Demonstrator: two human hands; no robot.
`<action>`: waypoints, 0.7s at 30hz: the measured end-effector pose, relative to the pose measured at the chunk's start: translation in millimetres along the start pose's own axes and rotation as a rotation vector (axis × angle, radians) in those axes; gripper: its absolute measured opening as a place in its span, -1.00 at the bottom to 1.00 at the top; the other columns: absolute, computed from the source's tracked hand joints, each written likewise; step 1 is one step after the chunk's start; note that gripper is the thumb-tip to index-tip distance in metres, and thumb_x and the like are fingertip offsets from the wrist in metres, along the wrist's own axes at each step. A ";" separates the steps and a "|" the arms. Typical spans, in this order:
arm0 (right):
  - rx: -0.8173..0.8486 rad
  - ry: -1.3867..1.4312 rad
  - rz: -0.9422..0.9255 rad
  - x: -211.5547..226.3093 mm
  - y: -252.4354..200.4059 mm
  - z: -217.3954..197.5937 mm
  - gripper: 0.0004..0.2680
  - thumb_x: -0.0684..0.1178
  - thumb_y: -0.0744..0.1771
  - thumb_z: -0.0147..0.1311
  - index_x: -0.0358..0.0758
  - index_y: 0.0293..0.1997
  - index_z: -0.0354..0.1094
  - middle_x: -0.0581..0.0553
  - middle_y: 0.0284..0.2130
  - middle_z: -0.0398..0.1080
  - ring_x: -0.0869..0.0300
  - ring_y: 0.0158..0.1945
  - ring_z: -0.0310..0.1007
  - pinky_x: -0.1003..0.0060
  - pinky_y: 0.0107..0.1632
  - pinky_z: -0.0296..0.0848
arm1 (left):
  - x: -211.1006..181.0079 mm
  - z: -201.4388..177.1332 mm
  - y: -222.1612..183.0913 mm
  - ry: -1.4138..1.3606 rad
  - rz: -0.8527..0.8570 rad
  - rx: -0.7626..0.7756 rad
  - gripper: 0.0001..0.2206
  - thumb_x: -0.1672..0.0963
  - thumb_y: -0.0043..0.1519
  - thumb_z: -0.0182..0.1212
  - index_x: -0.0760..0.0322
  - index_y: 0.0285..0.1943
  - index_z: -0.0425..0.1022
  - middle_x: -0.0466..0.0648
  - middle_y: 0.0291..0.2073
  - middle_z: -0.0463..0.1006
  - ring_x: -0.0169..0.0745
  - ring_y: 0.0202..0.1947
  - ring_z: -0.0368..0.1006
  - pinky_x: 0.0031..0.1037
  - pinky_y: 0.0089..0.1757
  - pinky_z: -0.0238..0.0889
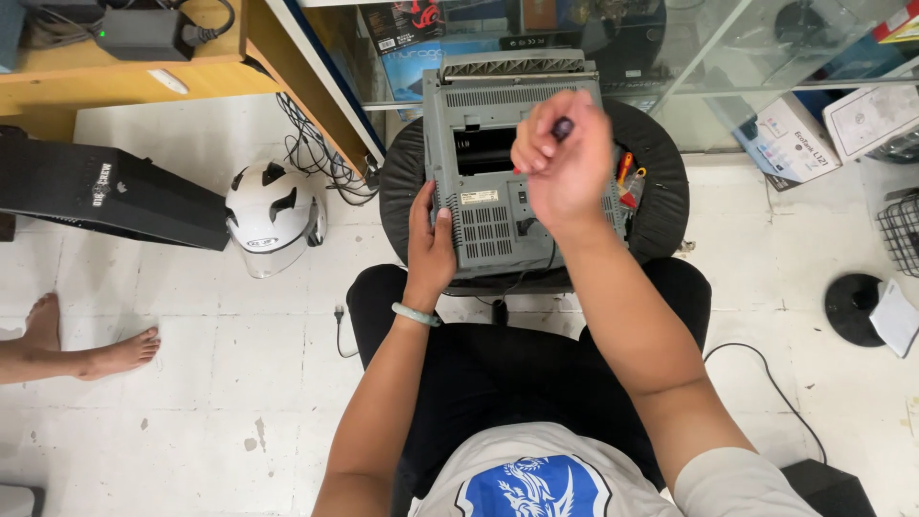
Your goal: Cleaning an electronic device with a brush and unscrewing its back panel for disassembly.
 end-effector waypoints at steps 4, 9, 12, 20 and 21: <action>-0.040 -0.150 -0.098 -35.3 11.5 1.3 -0.70 0.09 0.41 -0.18 -0.17 -0.54 0.19 0.07 -0.73 -0.03 0.30 -0.69 -0.06 0.36 -0.57 -0.09 | 4.2 1.9 2.0 -0.010 0.008 -0.016 -0.50 0.01 0.44 -0.15 0.27 0.54 0.09 0.08 0.49 0.14 -0.01 0.51 0.04 -0.20 0.40 -0.06; -0.048 -0.169 -0.007 -54.5 21.3 -1.6 -0.67 0.10 0.40 -0.15 -0.18 -0.59 0.10 0.05 -0.75 -0.08 0.29 -0.67 -0.12 0.35 -0.56 -0.14 | 2.1 5.2 4.7 -0.005 0.038 -0.018 -0.53 0.04 0.45 -0.15 0.27 0.53 0.11 0.10 0.49 0.14 0.03 0.52 0.04 -0.17 0.40 -0.07; -0.042 -0.190 -0.014 -60.1 24.2 -6.6 -0.67 0.09 0.41 -0.17 -0.17 -0.59 0.12 0.05 -0.75 -0.06 0.30 -0.68 -0.11 0.36 -0.58 -0.11 | 7.6 6.2 6.3 -0.002 0.073 -0.027 -0.54 0.04 0.45 -0.14 0.27 0.52 0.13 0.13 0.48 0.15 0.05 0.51 0.05 -0.16 0.40 -0.08; -0.081 -0.175 0.000 -59.9 27.0 -11.0 -0.67 0.08 0.40 -0.17 -0.18 -0.59 0.11 0.03 -0.75 -0.08 0.28 -0.69 -0.13 0.33 -0.57 -0.12 | 4.3 6.4 7.1 -0.010 0.055 -0.019 -0.53 0.02 0.45 -0.15 0.26 0.52 0.12 0.12 0.48 0.14 0.04 0.51 0.04 -0.16 0.40 -0.06; -0.070 -0.176 0.000 -59.6 27.0 -10.1 -0.67 0.09 0.41 -0.17 -0.18 -0.58 0.12 0.03 -0.75 -0.07 0.28 -0.69 -0.12 0.33 -0.56 -0.12 | 4.5 6.3 7.4 -0.002 0.060 -0.018 -0.53 0.02 0.46 -0.15 0.26 0.52 0.12 0.12 0.48 0.14 0.04 0.51 0.04 -0.16 0.40 -0.07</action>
Point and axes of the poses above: each hand's wrist, its own y-axis towards the middle knuckle, its own z-axis out of the palm, x = y × z, the point moved 3 cm from there along y, towards the middle knuckle
